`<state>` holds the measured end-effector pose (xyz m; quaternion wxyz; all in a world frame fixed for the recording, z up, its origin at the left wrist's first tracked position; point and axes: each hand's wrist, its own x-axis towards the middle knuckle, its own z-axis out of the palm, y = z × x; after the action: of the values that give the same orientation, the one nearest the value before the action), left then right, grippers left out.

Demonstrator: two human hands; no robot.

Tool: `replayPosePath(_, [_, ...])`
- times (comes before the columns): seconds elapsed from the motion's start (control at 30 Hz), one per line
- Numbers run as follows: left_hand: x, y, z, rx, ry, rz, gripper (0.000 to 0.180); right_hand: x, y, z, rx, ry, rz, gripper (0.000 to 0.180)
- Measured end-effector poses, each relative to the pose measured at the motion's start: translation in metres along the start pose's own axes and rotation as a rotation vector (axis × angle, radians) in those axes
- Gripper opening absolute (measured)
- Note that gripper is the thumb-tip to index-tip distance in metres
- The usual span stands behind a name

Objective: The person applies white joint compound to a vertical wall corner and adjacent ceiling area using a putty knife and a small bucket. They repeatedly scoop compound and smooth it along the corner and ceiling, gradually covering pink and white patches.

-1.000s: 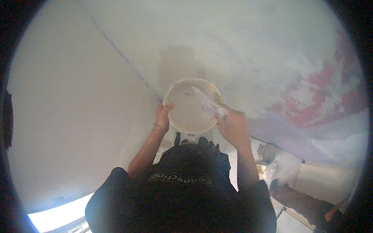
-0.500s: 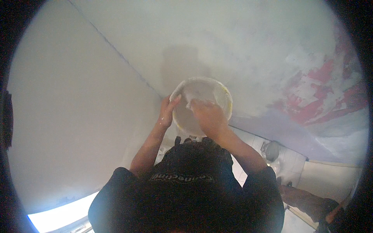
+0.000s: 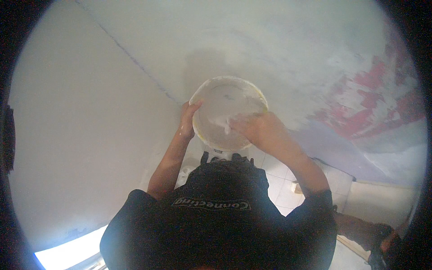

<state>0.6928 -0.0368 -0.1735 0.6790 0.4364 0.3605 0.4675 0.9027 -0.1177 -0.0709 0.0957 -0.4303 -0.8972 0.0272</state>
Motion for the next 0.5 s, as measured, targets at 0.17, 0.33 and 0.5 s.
replayPosePath(0.17, [-0.003,-0.005,0.011,0.108,0.070,0.038,0.049,0.003,0.012,0.021,0.022,-0.020,0.282,0.027])
replayPosePath(0.33, [-0.002,-0.007,0.019,0.151,0.131,0.137,0.050,-0.002,0.013,0.042,0.227,0.029,0.316,0.024])
replayPosePath(0.5, [0.001,-0.012,0.025,0.156,0.206,0.185,0.051,-0.003,0.014,0.039,0.407,0.233,0.463,0.020])
